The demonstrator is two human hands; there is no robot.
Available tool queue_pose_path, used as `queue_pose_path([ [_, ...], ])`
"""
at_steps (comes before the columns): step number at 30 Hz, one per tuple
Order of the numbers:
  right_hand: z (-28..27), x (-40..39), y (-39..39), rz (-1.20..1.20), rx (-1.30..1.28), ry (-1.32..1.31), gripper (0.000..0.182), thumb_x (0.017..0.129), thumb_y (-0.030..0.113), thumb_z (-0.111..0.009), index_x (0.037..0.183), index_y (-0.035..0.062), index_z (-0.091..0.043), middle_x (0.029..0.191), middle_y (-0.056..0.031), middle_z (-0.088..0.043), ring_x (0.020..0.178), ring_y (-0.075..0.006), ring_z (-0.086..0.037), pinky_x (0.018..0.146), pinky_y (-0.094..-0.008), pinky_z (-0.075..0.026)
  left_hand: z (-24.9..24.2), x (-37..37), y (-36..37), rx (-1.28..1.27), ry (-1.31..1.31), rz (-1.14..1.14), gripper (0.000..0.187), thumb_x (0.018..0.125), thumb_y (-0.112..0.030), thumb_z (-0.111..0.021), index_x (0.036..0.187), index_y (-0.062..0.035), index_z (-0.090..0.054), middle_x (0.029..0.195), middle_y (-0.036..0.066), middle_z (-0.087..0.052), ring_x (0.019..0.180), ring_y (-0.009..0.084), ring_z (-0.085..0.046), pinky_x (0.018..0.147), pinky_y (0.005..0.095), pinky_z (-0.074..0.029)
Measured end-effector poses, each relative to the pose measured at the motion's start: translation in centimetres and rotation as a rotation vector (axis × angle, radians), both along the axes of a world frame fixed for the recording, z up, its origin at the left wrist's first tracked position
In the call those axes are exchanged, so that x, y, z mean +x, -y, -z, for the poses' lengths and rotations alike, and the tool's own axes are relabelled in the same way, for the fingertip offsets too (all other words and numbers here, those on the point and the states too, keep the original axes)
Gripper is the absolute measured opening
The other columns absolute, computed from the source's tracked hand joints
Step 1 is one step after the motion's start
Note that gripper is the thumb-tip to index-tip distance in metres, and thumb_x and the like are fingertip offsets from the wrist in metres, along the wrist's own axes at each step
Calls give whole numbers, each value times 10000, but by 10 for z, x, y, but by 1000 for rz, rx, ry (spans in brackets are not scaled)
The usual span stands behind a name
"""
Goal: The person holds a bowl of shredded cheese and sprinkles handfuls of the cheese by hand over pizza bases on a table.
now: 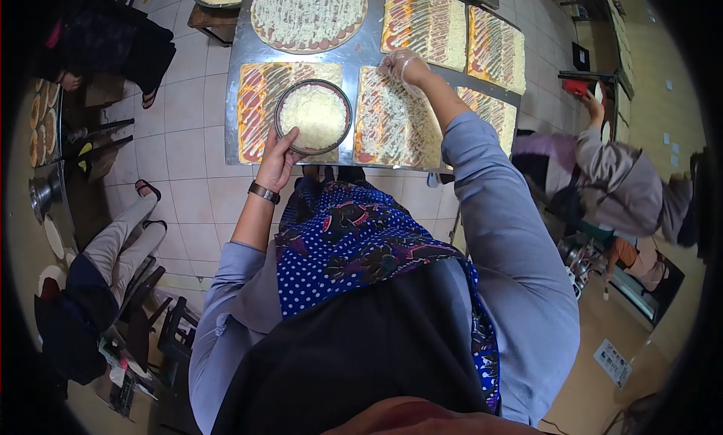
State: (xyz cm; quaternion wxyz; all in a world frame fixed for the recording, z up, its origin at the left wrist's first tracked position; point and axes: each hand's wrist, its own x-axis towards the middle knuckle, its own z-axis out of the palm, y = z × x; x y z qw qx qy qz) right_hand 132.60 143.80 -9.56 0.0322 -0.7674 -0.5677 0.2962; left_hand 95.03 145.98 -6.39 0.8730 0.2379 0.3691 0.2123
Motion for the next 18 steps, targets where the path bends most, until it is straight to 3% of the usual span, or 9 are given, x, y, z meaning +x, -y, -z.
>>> queue_pose_path([
  [1, -1, -4, 0, -14, 47, -48, 233, 731, -1, -599, 911, 78, -724, 854, -133, -698, 767, -276, -652, 697, -357, -510, -1, -2, 0, 4, 2, 1, 523, 935, -145, -587, 1391, -118, -333, 1302, 95, -521, 1139, 232, -581, 864, 430, -562],
  [5, 11, -1, 5, -118, 133, -79, 197, 750, 15, -613, 902, 78, -721, 846, -137, -690, 752, -300, -637, 686, -365, -506, -2, -8, 1, 10, 3, -18, 532, 935, -146, -586, 1398, -121, -324, 1320, 96, -507, 1161, 240, -566, 868, 437, -559],
  [7, 16, 10, 9, -42, 37, 103, 184, 803, 188, -633, 882, 49, -723, 882, -205, -673, 817, -358, -648, 751, -384, -511, -2, -11, 1, 9, 2, -26, 549, 934, -149, -588, 1408, -123, -311, 1340, 103, -490, 1171, 247, -558, 867, 438, -560],
  [11, -7, 11, 29, 77, -149, 176, 202, 794, 199, -618, 853, 32, -715, 878, -225, -661, 810, -373, -634, 735, -378, -508, -2, -21, -1, 36, -8, 27, 569, 967, -157, -521, 1464, -149, -243, 1417, 117, -408, 1224, 285, -517, 907, 473, -551],
  [14, 16, 12, 53, -62, 38, -184, 203, 765, 16, -565, 878, 28, -732, 854, -115, -721, 788, -222, -671, 759, -326, -518, 6, -26, 1, 27, -27, 38, 563, 961, -166, -535, 1453, -147, -262, 1403, 118, -425, 1221, 283, -520, 913, 473, -545],
  [15, 12, 0, 56, 18, 25, -355, 221, 756, 15, -586, 910, 55, -739, 866, -128, -719, 761, -225, -671, 739, -314, -522, 7, -27, 1, 21, -27, 46, 561, 958, -171, -544, 1447, -144, -270, 1398, 117, -432, 1223, 281, -519, 915, 470, -544],
  [18, 3, -37, 62, 92, -19, -309, 254, 713, 6, -616, 924, 73, -739, 865, -149, -711, 735, -248, -671, 716, -327, -524, 6, -27, 3, 19, -41, 78, 559, 951, -183, -560, 1436, -138, -285, 1390, 115, -441, 1222, 275, -519, 920, 466, -538],
])
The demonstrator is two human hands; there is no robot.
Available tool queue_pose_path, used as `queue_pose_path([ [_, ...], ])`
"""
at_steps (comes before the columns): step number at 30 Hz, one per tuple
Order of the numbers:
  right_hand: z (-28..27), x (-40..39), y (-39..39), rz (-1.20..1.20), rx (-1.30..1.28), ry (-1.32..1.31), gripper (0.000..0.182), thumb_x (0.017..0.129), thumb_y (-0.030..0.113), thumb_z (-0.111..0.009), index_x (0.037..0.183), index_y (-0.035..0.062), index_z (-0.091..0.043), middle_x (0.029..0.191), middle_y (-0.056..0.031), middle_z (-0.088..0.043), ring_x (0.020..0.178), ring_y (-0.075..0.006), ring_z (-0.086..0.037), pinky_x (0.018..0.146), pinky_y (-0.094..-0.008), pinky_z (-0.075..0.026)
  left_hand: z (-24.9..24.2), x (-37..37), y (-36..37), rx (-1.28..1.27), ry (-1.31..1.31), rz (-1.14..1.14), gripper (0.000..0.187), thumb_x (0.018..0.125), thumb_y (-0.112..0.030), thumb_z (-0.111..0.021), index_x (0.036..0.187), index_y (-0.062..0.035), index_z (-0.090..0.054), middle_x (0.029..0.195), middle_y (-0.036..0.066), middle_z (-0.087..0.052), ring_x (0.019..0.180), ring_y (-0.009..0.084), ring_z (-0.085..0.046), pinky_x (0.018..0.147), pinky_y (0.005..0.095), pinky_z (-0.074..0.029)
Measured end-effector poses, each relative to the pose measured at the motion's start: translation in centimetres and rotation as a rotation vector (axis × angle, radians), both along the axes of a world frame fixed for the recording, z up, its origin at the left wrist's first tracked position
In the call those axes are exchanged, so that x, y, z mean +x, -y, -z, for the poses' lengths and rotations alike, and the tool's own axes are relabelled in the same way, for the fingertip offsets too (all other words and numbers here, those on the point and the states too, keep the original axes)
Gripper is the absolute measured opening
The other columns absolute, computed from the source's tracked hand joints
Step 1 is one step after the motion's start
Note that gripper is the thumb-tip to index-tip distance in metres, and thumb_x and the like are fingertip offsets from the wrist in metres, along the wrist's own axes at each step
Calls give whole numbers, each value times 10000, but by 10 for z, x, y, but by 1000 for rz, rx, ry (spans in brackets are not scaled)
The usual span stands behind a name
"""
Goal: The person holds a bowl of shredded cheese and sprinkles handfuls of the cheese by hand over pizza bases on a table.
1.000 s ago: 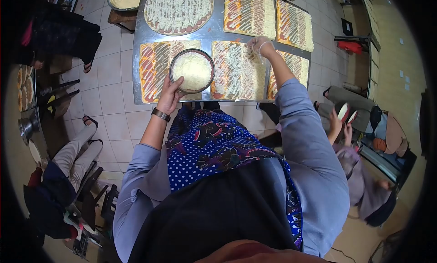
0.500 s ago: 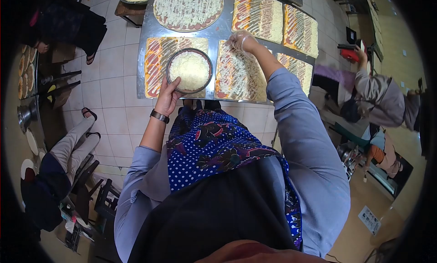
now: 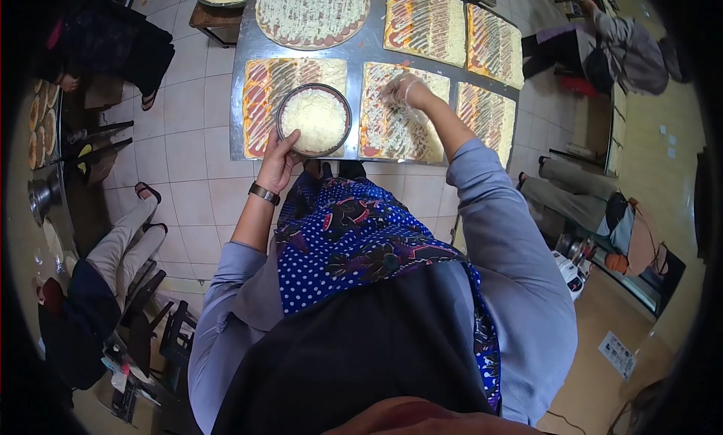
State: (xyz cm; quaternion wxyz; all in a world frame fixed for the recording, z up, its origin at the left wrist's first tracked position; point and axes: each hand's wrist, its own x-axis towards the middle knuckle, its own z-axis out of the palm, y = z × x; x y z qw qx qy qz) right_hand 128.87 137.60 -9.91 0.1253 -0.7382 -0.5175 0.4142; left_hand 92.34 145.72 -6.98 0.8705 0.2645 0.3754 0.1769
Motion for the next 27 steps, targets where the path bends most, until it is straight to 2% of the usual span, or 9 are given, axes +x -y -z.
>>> queue_pose_path([
  [2, -7, -13, 4, -87, -38, 84, 263, 699, 16, -635, 933, 83, -735, 854, -158, -704, 716, -273, -668, 690, -342, -523, -6, 2, 2, 6, -18, 21, 560, 948, -189, -568, 1431, -134, -291, 1387, 113, -443, 1219, 272, -521, 924, 467, -534],
  [4, -15, -23, 12, -119, -189, 107, 240, 718, 26, -625, 928, 76, -731, 845, -160, -700, 725, -277, -669, 696, -347, -517, -15, 6, 4, -6, -26, -12, 556, 906, -169, -636, 1378, -114, -347, 1261, 110, -543, 1118, 230, -590, 827, 396, -572],
  [10, -41, -60, 33, -90, -82, 377, 293, 755, 63, -627, 1029, 135, -702, 936, -145, -655, 838, -323, -631, 757, -401, -509, -11, 12, 12, 8, -82, 70, 580, 869, -208, -693, 1337, -96, -369, 1215, 101, -564, 1055, 205, -612, 759, 361, -569],
  [12, -74, -93, 32, -16, 348, 135, 206, 819, 160, -625, 1006, 132, -705, 936, -139, -641, 887, -316, -625, 793, -410, -502, -4, 17, 17, 10, -104, 94, 582, 864, -216, -700, 1329, -93, -372, 1192, 98, -576, 1030, 202, -620, 745, 352, -567],
  [14, -76, -124, 29, -143, 424, 82, 255, 754, 185, -689, 994, 101, -696, 997, -145, -639, 996, -298, -616, 815, -384, -507, -3, 25, 21, 11, -123, 129, 584, 858, -223, -707, 1321, -91, -375, 1168, 95, -587, 1006, 198, -628, 731, 343, -564],
  [17, -104, -163, 15, -250, 35, 426, 384, 774, 212, -684, 1141, 111, -632, 1082, -160, -623, 1058, -330, -602, 874, -415, -507, -4, 39, 25, -40, -73, 157, 577, 853, -211, -713, 1303, -82, -377, 1130, 101, -607, 972, 206, -644, 754, 375, -574],
  [20, -89, -162, 8, -204, -121, 383, 421, 725, 202, -723, 1128, 121, -631, 1131, -155, -606, 1082, -332, -588, 883, -429, -488, -5, 50, 29, -39, -57, 176, 585, 854, -203, -710, 1312, -77, -368, 1143, 112, -602, 986, 216, -643, 760, 392, -577],
  [25, -55, -121, 13, -113, -51, 84, 189, 716, 137, -685, 893, 80, -658, 812, -183, -662, 784, -322, -655, 709, -390, -494, -2, 63, 34, -45, -70, 231, 659, 851, -204, -714, 1344, -37, -311, 1158, 146, -585, 1012, 249, -635, 775, 427, -576],
  [27, -66, -100, 19, -21, 23, -106, 172, 726, 96, -686, 897, 85, -697, 841, -124, -699, 766, -220, -662, 702, -354, -511, 0, 67, 31, 8, -88, 238, 718, 839, -203, -726, 1364, -12, -275, 1187, 164, -561, 1033, 267, -624, 782, 434, -576],
])
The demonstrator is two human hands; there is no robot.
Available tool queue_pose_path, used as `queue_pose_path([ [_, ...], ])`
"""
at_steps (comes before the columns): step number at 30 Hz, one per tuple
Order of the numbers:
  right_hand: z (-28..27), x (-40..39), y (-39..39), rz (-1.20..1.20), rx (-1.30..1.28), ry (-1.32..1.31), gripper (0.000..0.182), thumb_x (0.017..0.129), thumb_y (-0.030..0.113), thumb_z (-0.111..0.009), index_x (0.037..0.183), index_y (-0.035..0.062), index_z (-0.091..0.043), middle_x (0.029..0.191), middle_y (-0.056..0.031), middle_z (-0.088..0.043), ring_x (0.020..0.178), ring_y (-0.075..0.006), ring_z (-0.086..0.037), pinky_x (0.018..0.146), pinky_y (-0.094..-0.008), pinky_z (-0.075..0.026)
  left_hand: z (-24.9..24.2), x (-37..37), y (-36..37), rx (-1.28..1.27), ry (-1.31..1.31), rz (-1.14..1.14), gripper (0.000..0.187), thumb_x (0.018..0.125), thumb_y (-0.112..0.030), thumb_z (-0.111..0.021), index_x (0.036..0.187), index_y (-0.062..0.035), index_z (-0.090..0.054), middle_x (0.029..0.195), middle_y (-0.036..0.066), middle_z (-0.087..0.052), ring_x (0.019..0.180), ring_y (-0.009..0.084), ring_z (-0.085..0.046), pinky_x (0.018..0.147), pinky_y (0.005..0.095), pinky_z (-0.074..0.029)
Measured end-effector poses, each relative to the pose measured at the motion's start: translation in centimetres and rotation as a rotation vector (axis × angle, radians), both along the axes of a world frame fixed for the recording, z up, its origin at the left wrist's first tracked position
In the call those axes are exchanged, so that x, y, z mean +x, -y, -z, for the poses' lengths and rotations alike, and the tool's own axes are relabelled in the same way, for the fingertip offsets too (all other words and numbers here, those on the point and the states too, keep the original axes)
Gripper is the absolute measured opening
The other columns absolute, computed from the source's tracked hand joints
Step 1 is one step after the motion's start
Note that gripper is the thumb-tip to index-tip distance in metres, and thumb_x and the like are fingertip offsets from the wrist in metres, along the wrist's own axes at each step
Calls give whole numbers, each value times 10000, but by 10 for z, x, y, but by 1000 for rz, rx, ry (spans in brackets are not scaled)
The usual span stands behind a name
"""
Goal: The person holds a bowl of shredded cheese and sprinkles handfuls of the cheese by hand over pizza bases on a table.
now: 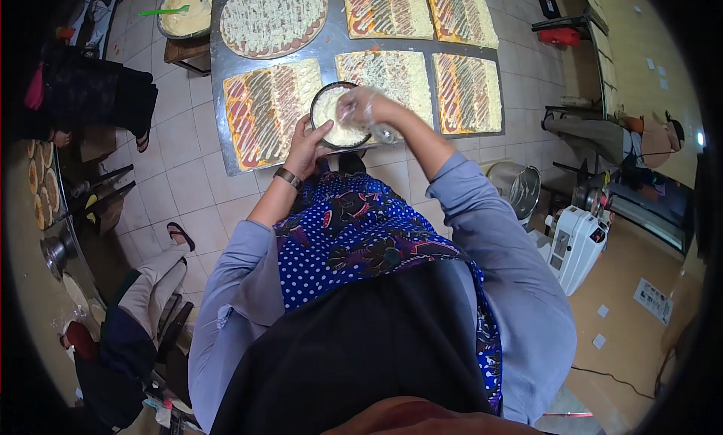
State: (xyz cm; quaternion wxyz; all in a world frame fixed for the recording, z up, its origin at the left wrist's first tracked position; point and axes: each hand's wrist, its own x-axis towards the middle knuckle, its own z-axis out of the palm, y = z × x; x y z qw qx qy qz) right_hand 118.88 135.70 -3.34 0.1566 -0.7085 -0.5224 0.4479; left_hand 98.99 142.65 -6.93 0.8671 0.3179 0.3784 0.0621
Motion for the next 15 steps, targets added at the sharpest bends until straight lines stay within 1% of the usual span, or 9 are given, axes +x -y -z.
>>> queue_pose_path([
  [1, 2, 16, 5, 68, 80, -128, 182, 728, 81, -685, 907, 84, -712, 849, -99, -712, 761, -183, -660, 705, -340, -516, 0, 0, -2, -1, -1, -1, 718, 839, -203, -726, 1364, -12, -275, 1187, 164, -561, 1033, 267, -624, 782, 434, -576],
  [2, 0, 29, 10, 67, 79, -129, 182, 728, 81, -685, 907, 84, -712, 849, -99, -712, 761, -183, -660, 705, -340, -516, 0, -1, -5, 11, -2, -21, 731, 835, -198, -729, 1370, -6, -268, 1204, 169, -546, 1044, 272, -618, 778, 429, -578],
  [4, -5, 52, 18, 339, -43, -245, 257, 716, 23, -649, 953, 82, -729, 876, -66, -724, 777, -152, -653, 719, -318, -523, 9, -5, -12, 19, 10, -64, 744, 829, -190, -733, 1379, -14, -263, 1233, 179, -521, 1068, 275, -605, 759, 410, -584],
  [5, -3, 59, 23, 340, -44, -245, 257, 716, 23, -649, 953, 82, -729, 876, -66, -724, 777, -152, -653, 719, -318, -523, 8, -9, -16, 18, 10, -63, 744, 829, -190, -733, 1379, -14, -263, 1233, 179, -521, 1068, 275, -605, 759, 410, -584],
  [7, 2, 67, 31, 361, -252, -20, 322, 700, -14, -603, 976, 90, -732, 903, -86, -724, 800, -162, -662, 726, -302, -521, 5, -17, -24, 11, 16, -90, 735, 835, -179, -725, 1385, -26, -262, 1236, 178, -520, 1068, 270, -606, 763, 403, -589],
  [9, 40, 66, 45, 249, -190, 39, 361, 678, -45, -572, 973, 84, -735, 888, -90, -723, 800, -170, -665, 728, -293, -519, 2, -24, -29, -7, 23, -104, 697, 848, -171, -709, 1379, -41, -276, 1226, 173, -536, 1070, 261, -610, 778, 402, -592],
  [10, 58, 62, 52, 229, -136, 14, 290, 687, -4, -603, 932, 75, -738, 861, -91, -723, 760, -174, -661, 705, -302, -521, 1, -27, -32, -5, 23, -110, 671, 856, -169, -700, 1370, -44, -287, 1221, 168, -544, 1069, 257, -613, 785, 400, -593],
  [13, 62, 39, 57, 207, -27, -15, 217, 709, 58, -651, 906, 80, -738, 852, -136, -713, 734, -229, -671, 697, -326, -524, -4, -36, -34, 10, 10, -118, 598, 875, -174, -678, 1344, -56, -326, 1219, 150, -559, 1064, 244, -621, 784, 386, -597],
  [15, 57, 27, 58, 216, -43, 140, 200, 723, 100, -672, 911, 75, -737, 863, -155, -707, 760, -262, -679, 712, -343, -526, -5, -39, -34, -2, 40, -138, 575, 886, -174, -664, 1345, -60, -338, 1229, 140, -556, 1059, 238, -624, 767, 377, -601],
])
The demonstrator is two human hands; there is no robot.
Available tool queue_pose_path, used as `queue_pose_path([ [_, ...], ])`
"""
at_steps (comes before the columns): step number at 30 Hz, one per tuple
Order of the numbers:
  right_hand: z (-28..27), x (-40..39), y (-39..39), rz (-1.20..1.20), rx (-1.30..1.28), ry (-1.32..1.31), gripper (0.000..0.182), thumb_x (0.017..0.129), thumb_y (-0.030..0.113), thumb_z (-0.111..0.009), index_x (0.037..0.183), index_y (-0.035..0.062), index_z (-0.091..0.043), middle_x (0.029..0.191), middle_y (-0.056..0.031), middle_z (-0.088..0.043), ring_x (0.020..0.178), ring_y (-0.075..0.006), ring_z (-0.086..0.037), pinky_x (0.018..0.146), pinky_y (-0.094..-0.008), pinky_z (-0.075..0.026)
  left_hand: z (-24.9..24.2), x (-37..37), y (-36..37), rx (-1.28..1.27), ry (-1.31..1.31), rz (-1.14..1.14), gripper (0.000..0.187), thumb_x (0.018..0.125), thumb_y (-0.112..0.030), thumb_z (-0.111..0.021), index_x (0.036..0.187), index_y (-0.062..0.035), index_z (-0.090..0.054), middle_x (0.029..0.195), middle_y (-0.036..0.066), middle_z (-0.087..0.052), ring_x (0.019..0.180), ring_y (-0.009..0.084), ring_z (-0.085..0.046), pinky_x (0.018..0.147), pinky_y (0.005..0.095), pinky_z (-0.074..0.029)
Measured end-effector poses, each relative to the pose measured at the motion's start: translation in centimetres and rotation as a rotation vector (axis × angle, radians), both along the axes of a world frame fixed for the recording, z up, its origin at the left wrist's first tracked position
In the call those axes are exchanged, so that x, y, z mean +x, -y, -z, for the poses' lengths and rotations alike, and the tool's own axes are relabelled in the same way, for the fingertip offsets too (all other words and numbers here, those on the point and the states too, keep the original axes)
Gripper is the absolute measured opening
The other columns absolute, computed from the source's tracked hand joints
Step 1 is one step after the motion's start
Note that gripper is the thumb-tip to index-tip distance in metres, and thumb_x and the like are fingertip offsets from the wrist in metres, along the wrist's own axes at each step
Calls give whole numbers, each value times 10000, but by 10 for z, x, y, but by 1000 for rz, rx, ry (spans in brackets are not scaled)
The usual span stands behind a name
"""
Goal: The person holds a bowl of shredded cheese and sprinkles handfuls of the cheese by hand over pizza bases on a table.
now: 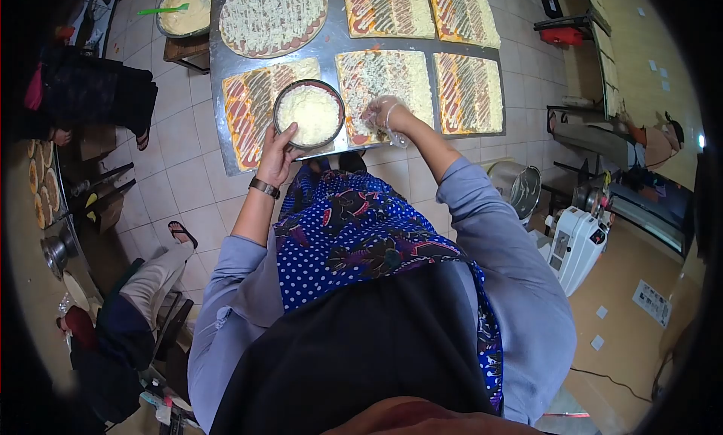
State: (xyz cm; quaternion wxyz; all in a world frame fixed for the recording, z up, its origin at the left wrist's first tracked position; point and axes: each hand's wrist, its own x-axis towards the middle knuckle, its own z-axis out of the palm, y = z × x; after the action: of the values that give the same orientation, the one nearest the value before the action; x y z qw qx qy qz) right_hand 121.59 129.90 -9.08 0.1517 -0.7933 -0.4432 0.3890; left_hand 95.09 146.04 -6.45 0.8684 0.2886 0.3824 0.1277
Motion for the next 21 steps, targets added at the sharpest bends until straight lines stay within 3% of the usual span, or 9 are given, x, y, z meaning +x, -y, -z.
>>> queue_pose_path([
  [2, 2, 0, 5, 26, 19, 86, 201, 722, 130, -681, 906, 67, -733, 854, -172, -698, 764, -287, -679, 710, -360, -526, -1, -3, 2, -3, 1, -6, 570, 889, -177, -661, 1348, -65, -342, 1231, 135, -556, 1057, 234, -625, 763, 374, -601],
  [5, -7, 19, 24, 71, -162, 47, 159, 756, 164, -675, 866, 69, -737, 809, -175, -692, 703, -285, -672, 687, -372, -524, -2, -7, 3, -7, 16, -14, 568, 893, -182, -657, 1354, -74, -344, 1234, 129, -555, 1058, 227, -624, 759, 368, -601],
  [8, 6, 45, 44, 134, -64, 21, 154, 763, 156, -670, 873, 81, -748, 815, -170, -698, 674, -279, -664, 679, -361, -523, -1, -8, 5, -4, 33, 1, 577, 894, -186, -656, 1362, -78, -336, 1237, 127, -553, 1066, 221, -619, 767, 367, -598],
  [10, 1, 46, 37, 155, -95, 170, 162, 750, 123, -667, 882, 89, -754, 810, -156, -704, 675, -263, -659, 677, -343, -519, 0, -7, 6, -1, 35, 13, 581, 894, -187, -655, 1364, -78, -331, 1239, 126, -551, 1072, 220, -616, 774, 368, -596],
  [14, 20, 67, 29, 245, 52, -28, 165, 767, 104, -636, 882, 84, -751, 821, -140, -711, 726, -240, -670, 689, -332, -519, -5, -3, 8, -13, 16, 29, 584, 898, -176, -647, 1369, -67, -320, 1246, 133, -545, 1084, 223, -610, 799, 383, -589],
  [17, 5, 73, 22, 227, 16, 306, 186, 803, 136, -630, 936, 71, -742, 861, -166, -706, 744, -242, -660, 721, -325, -504, -6, -2, 9, -16, 23, 42, 577, 901, -169, -642, 1368, -64, -319, 1246, 136, -544, 1084, 226, -610, 809, 389, -585],
  [20, 21, 100, 41, 75, 64, 309, 188, 804, 156, -633, 937, 83, -745, 860, -157, -708, 751, -263, -663, 718, -332, -510, -7, -2, 9, -18, 24, 46, 572, 903, -165, -639, 1367, -64, -320, 1245, 137, -545, 1080, 227, -613, 810, 390, -584],
  [21, 23, 106, 43, 35, -124, 355, 205, 807, 176, -633, 963, 101, -743, 873, -150, -708, 770, -277, -668, 718, -340, -514, -7, -3, 8, -18, 20, 49, 571, 903, -164, -638, 1367, -65, -321, 1245, 136, -545, 1077, 227, -614, 809, 388, -585],
])
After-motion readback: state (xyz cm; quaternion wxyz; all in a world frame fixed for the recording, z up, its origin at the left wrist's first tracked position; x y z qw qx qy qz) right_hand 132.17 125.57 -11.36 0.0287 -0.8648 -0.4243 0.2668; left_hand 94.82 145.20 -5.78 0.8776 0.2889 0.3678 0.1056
